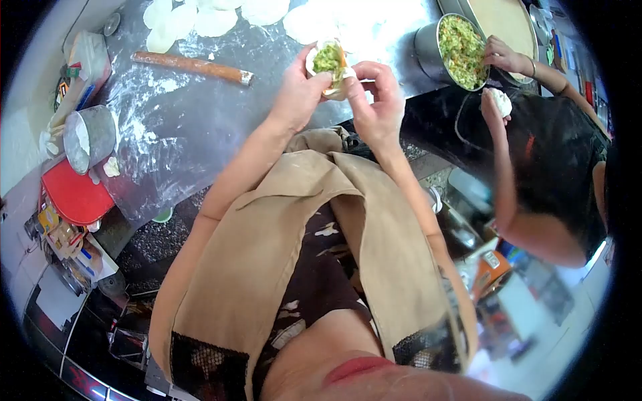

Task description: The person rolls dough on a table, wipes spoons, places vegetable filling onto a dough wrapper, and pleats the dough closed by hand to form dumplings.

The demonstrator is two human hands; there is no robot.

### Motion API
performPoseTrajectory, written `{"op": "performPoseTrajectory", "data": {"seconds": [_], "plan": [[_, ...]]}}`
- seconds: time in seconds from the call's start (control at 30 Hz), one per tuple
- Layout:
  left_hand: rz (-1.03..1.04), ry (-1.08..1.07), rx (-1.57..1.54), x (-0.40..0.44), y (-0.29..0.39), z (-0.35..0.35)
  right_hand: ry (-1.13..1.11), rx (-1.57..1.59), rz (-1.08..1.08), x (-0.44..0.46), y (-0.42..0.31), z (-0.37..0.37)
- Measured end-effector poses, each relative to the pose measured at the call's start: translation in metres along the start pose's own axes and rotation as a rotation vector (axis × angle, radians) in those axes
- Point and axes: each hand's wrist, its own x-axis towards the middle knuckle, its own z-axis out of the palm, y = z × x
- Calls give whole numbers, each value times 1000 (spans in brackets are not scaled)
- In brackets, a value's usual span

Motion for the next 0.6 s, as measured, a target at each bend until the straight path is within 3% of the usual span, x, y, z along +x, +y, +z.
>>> {"op": "performPoseTrajectory", "data": {"seconds": [0.03,0.1,0.17,0.2,0.3,0.37,0.4,0.5,0.57,0.6], "plan": [[48,61,121,2,-2,1,31,-164,-145,0,-3,3],[67,103,139,3,-2,-1,60,-165,-135,0,-5,4],[-56,38,-338,-1,7,-1,55,-277,-71,0,-5,-3],[-59,39,-341,-1,9,1,39,-269,-45,0,-4,-5],[-56,52,-320,1,9,7,45,-251,-85,3,-8,-5],[25,212,37,5,4,15,45,-241,-89,2,-7,-3],[28,209,40,5,5,15,49,-232,-93,3,-7,-2],[3,161,-131,6,12,11,67,-227,-28,5,-7,-6],[-69,20,-476,5,18,6,68,-231,-22,10,-10,-6],[-67,43,-421,5,19,7,66,-233,-21,13,-12,-6]]}}
